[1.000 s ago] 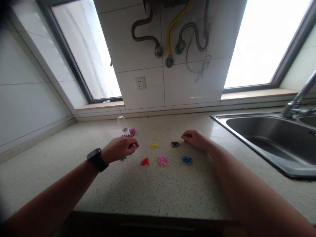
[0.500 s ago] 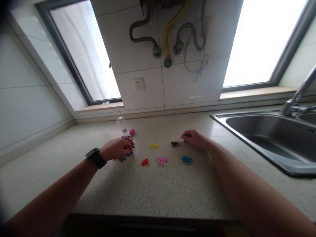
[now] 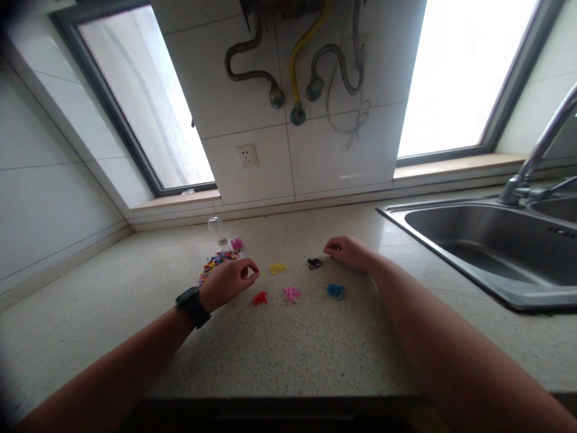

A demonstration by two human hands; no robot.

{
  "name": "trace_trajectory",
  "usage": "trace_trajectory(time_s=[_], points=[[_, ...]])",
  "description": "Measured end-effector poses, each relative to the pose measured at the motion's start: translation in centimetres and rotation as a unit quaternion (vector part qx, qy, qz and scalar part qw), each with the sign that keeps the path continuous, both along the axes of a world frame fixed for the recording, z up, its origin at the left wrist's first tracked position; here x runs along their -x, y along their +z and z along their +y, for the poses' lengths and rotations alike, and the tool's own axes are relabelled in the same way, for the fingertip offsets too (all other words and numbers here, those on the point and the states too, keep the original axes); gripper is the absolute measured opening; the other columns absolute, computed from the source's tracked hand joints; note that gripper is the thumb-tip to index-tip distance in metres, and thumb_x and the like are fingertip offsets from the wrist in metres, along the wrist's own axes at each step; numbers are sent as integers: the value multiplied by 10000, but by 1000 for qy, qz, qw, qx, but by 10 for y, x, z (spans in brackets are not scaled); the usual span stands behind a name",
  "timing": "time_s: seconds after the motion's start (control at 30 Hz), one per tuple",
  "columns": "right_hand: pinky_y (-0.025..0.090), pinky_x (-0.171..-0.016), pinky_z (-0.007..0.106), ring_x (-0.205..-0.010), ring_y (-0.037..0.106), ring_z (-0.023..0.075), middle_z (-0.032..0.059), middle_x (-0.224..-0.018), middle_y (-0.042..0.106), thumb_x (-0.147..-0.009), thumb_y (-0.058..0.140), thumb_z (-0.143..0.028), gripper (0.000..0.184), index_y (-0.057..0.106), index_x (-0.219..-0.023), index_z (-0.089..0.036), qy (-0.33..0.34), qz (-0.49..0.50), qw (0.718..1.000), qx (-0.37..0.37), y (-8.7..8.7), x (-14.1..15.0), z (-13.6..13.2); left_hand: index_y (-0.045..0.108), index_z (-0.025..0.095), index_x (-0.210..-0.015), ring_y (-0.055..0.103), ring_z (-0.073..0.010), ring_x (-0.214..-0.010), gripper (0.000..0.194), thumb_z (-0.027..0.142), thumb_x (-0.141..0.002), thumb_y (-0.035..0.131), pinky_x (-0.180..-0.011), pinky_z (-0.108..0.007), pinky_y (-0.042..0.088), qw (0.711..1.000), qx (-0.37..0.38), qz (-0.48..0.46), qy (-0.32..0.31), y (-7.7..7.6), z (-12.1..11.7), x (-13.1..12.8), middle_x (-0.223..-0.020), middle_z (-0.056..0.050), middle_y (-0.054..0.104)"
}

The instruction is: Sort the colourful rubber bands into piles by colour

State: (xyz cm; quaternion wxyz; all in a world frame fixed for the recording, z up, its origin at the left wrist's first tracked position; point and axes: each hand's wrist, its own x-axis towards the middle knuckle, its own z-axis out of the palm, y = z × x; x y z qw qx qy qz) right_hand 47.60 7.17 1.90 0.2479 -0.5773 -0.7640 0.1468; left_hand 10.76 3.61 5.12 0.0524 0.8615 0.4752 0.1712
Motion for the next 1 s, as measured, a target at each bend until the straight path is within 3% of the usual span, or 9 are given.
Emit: trace_trajectory(time_s=[0.27,0.47,0.63,0.77,1.0], points=[[475,-691,289,-774,660,190,58,-859,746,-851,565,-410,291,741,-928,-192,9,-5,1000,-4,1,6,0,710,218,-1027,629,-164,-696,362,454,-959,445,-653,-272,400,999,1,-13,50,-14,-2,-33,-795,-46,712],[476,-696,290,-763,661,188,55,-845,745,-852,568,-399,282,738,-932,-189,8,5,1000,2,1,4,-2,703,203,-1022,639,-166,-718,366,428,-975,418,-668,-271,395,999,-2,-13,50,-12,2,-24,-818,-54,718],[473,-692,294,-754,655,193,58,-820,735,-855,567,-415,299,739,-935,-183,11,6,1000,0,3,3,-3,690,216,-971,608,-149,-655,345,413,-978,407,-636,-266,365,999,-10,-14,29,-8,-11,-19,-735,-28,683],[465,-682,296,-738,647,194,60,-808,732,-858,564,-428,315,738,-935,-177,4,2,1000,3,4,2,-4,672,203,-921,589,-132,-641,322,373,-979,405,-619,-255,352,999,-6,-25,-43,0,-32,-23,-727,-20,668],[456,-687,300,-728,638,189,51,-800,728,-870,548,-445,328,731,-943,-182,10,-2,1000,9,-3,-3,3,646,175,-821,480,-78,-554,334,335,-984,403,-572,-216,340,963,71,-51,-255,7,-71,-34,-626,19,567]])
